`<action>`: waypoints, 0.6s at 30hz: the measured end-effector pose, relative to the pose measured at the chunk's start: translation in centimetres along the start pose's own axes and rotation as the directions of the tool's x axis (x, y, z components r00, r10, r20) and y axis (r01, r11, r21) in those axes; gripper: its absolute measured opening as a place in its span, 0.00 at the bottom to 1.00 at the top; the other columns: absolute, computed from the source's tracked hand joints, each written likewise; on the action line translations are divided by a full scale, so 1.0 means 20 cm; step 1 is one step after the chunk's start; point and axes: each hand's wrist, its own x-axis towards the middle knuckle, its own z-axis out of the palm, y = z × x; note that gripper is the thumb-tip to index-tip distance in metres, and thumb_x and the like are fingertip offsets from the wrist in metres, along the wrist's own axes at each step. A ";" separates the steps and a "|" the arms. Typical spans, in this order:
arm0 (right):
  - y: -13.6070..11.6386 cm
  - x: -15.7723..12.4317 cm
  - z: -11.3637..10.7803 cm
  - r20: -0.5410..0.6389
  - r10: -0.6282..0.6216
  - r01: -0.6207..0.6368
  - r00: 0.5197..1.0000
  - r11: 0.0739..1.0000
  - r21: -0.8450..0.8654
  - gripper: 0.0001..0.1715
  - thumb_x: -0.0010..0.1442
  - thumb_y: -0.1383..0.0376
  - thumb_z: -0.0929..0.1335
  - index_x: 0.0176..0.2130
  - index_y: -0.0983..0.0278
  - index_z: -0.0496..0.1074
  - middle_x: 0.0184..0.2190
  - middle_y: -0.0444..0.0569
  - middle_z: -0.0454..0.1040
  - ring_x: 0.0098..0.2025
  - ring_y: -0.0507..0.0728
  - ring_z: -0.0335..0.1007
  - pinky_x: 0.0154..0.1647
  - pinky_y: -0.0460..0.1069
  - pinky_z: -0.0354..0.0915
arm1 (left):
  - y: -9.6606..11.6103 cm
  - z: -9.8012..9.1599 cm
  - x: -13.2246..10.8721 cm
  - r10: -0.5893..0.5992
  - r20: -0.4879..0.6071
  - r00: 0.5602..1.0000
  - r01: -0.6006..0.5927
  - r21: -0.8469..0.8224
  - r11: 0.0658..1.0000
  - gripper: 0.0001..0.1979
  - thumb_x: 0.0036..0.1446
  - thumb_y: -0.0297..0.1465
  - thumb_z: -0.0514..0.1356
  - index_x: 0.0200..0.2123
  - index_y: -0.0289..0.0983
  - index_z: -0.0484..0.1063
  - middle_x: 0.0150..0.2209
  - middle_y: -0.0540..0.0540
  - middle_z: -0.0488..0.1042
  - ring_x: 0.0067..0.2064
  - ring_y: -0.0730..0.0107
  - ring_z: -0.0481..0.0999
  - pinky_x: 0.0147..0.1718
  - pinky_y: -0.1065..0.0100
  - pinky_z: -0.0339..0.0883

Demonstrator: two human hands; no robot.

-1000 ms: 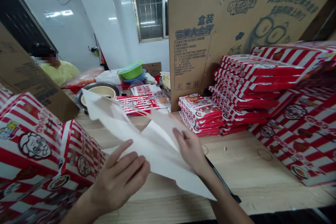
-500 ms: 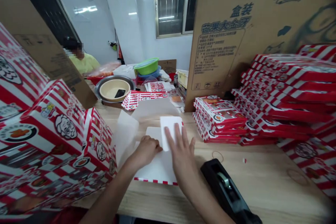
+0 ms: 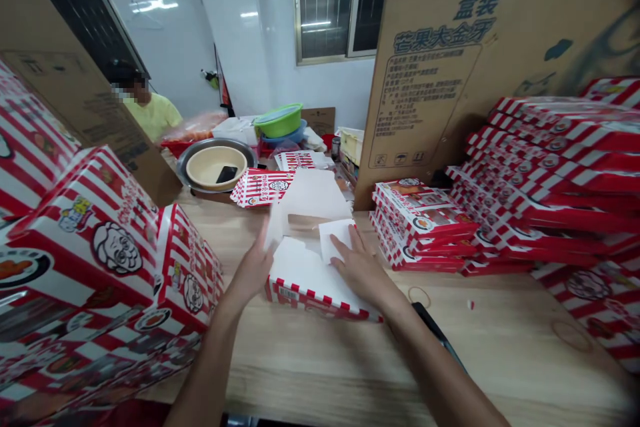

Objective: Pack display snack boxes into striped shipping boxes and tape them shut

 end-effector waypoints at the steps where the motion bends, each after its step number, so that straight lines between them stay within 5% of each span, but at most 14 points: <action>1: 0.01 0.01 0.00 -0.040 0.051 -0.052 0.998 0.998 -0.018 0.29 0.59 0.68 0.61 0.59 0.63 0.55 0.63 0.63 0.40 0.63 0.70 0.34 0.54 0.67 0.48 | -0.01 0.01 0.00 0.051 0.124 0.991 -0.050 -0.015 0.999 0.33 0.53 0.19 0.44 0.62 0.37 0.41 0.62 0.42 0.51 0.62 0.67 0.51 0.58 0.60 0.52; 4: 0.06 0.08 -0.01 -0.141 0.181 -0.183 0.973 0.983 0.000 0.40 0.56 0.68 0.63 0.62 0.72 0.42 0.61 0.72 0.38 0.62 0.75 0.34 0.55 0.69 0.42 | 0.03 0.00 -0.06 0.147 0.350 0.925 -0.173 0.043 0.984 0.34 0.49 0.16 0.41 0.61 0.36 0.49 0.62 0.44 0.50 0.62 0.69 0.49 0.59 0.60 0.47; 7: 0.17 0.17 -0.03 -0.068 0.165 -0.160 0.984 0.984 0.074 0.55 0.51 0.60 0.68 0.63 0.72 0.33 0.62 0.70 0.33 0.63 0.74 0.30 0.58 0.64 0.41 | 0.11 -0.02 -0.14 0.051 0.416 0.908 -0.167 0.246 0.955 0.33 0.50 0.16 0.42 0.61 0.38 0.49 0.63 0.43 0.46 0.63 0.65 0.46 0.59 0.58 0.48; 12: 0.27 0.22 -0.02 0.046 0.016 -0.023 0.999 0.989 0.146 0.55 0.50 0.60 0.68 0.63 0.68 0.32 0.64 0.62 0.26 0.64 0.61 0.23 0.61 0.54 0.39 | 0.20 0.00 -0.04 -0.045 0.278 0.960 -0.107 0.506 0.856 0.34 0.52 0.14 0.41 0.62 0.40 0.45 0.64 0.41 0.44 0.62 0.55 0.51 0.55 0.52 0.53; 18: 0.23 0.15 0.05 -0.009 -0.050 0.050 0.999 0.979 0.198 0.38 0.54 0.69 0.62 0.61 0.67 0.46 0.64 0.60 0.27 0.64 0.60 0.21 0.62 0.56 0.36 | 0.22 0.10 0.13 -0.112 0.130 0.985 0.039 0.465 0.884 0.35 0.54 0.17 0.42 0.62 0.45 0.36 0.64 0.36 0.41 0.48 0.54 0.71 0.36 0.60 0.70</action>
